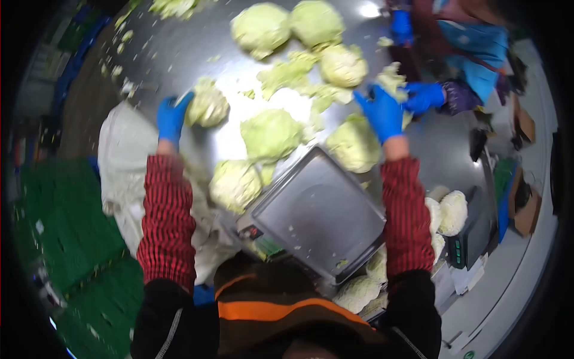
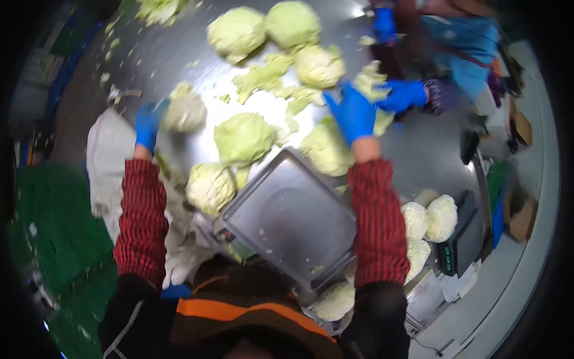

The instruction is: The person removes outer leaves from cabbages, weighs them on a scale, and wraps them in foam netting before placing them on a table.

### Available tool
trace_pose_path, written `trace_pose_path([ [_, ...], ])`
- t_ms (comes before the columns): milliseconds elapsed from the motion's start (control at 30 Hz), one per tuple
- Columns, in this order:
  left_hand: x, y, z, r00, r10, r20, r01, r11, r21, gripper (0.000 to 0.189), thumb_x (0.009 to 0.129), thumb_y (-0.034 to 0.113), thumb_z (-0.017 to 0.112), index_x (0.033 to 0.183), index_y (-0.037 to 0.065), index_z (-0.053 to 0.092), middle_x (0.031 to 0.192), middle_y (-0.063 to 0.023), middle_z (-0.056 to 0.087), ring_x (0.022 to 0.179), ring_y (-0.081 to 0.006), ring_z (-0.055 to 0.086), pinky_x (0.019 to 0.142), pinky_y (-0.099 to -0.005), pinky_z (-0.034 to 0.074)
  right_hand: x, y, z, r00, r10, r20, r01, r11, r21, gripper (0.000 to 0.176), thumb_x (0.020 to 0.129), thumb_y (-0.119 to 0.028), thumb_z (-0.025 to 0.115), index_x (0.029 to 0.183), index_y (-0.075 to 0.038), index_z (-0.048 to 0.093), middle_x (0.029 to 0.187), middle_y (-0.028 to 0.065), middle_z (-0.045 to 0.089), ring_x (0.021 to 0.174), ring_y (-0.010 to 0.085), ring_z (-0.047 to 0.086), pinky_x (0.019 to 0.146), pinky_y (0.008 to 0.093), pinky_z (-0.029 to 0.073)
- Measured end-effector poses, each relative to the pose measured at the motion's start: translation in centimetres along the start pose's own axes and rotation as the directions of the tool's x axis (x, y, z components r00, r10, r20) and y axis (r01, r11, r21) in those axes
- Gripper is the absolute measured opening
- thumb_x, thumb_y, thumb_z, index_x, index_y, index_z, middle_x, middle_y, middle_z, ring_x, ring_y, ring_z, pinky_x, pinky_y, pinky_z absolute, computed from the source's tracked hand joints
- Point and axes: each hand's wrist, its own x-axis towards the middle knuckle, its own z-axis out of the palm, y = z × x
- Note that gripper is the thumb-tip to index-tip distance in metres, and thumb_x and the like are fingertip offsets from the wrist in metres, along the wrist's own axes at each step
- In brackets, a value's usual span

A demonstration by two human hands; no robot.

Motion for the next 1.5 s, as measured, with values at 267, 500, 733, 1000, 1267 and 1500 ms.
trace_pose_path([
  [267, -5.5, 4.5, -4.2, 0.959, -0.243, 0.147, 0.273, 0.648, -0.711, 0.050, 0.082, 0.013, 0.064, 0.126, 0.000, 0.043, 0.115, -0.0140, 0.055, 0.100, -0.0245, 0.057, 0.085, -0.0331, 0.048, 10.5, -1.8, 11.0, 0.990, -0.091, 0.110, 0.141, 0.726, -0.673, 0.080, 0.068, -0.025, 0.073, 0.136, -0.011, 0.032, 0.129, 0.0190, 0.039, 0.119, 0.0404, 0.040, 0.091, 0.0476, 0.043],
  [500, -21.5, 0.9, 0.4, 0.839, 0.098, 0.535, -0.357, 0.841, 0.406, 0.109, 0.055, 0.046, 0.082, 0.138, 0.002, 0.026, 0.135, -0.0280, 0.032, 0.127, -0.0406, 0.030, 0.105, -0.0442, 0.029, 11.1, -0.4, 9.8, 0.996, -0.058, 0.063, 0.082, 0.864, -0.496, 0.085, 0.055, -0.023, 0.079, 0.131, -0.010, 0.041, 0.127, 0.0197, 0.042, 0.113, 0.0379, 0.048, 0.089, 0.0418, 0.045],
  [733, -19.3, -2.6, 0.6, 0.919, 0.045, 0.391, -0.043, 0.999, -0.016, 0.099, 0.061, 0.032, 0.082, 0.135, -0.005, 0.027, 0.128, -0.0209, 0.042, 0.118, -0.0318, 0.044, 0.098, -0.0387, 0.039, 5.9, -2.5, 0.3, 0.892, 0.101, 0.440, -0.406, -0.248, 0.880, 0.060, 0.079, -0.019, 0.066, 0.131, -0.005, 0.040, 0.130, 0.0123, 0.047, 0.119, 0.0307, 0.045, 0.099, 0.0467, 0.038],
  [1000, -23.3, 10.8, -1.8, 0.817, 0.214, 0.536, 0.155, 0.814, -0.560, 0.086, 0.067, 0.019, 0.074, 0.137, 0.001, 0.028, 0.129, -0.0157, 0.044, 0.118, -0.0254, 0.046, 0.099, -0.0372, 0.039, -13.8, -2.4, -6.0, 0.923, -0.079, 0.376, -0.326, -0.681, 0.656, 0.064, 0.085, -0.029, 0.056, 0.139, -0.008, 0.029, 0.142, 0.0122, 0.032, 0.131, 0.0318, 0.030, 0.109, 0.0493, 0.020],
  [1267, -34.6, 10.9, 6.5, 0.633, 0.458, 0.624, -0.594, 0.804, 0.012, 0.112, 0.050, 0.039, 0.085, 0.139, 0.005, 0.026, 0.130, -0.0223, 0.039, 0.117, -0.0396, 0.041, 0.097, -0.0466, 0.036, -27.3, -2.4, -8.1, 0.869, 0.264, 0.419, -0.169, -0.637, 0.752, 0.062, 0.087, -0.024, 0.055, 0.139, -0.006, 0.028, 0.141, 0.0138, 0.034, 0.130, 0.0325, 0.031, 0.108, 0.0492, 0.022],
  [1500, -33.5, 9.1, 6.6, 0.613, 0.472, 0.634, -0.508, 0.850, -0.142, 0.115, 0.052, 0.040, 0.086, 0.138, -0.002, 0.022, 0.134, -0.0248, 0.035, 0.123, -0.0370, 0.037, 0.102, -0.0441, 0.032, -32.4, -2.2, -9.3, 0.825, 0.357, 0.437, -0.188, -0.556, 0.810, 0.065, 0.087, -0.033, 0.055, 0.140, -0.007, 0.027, 0.141, 0.0146, 0.034, 0.130, 0.0325, 0.033, 0.107, 0.0499, 0.025],
])
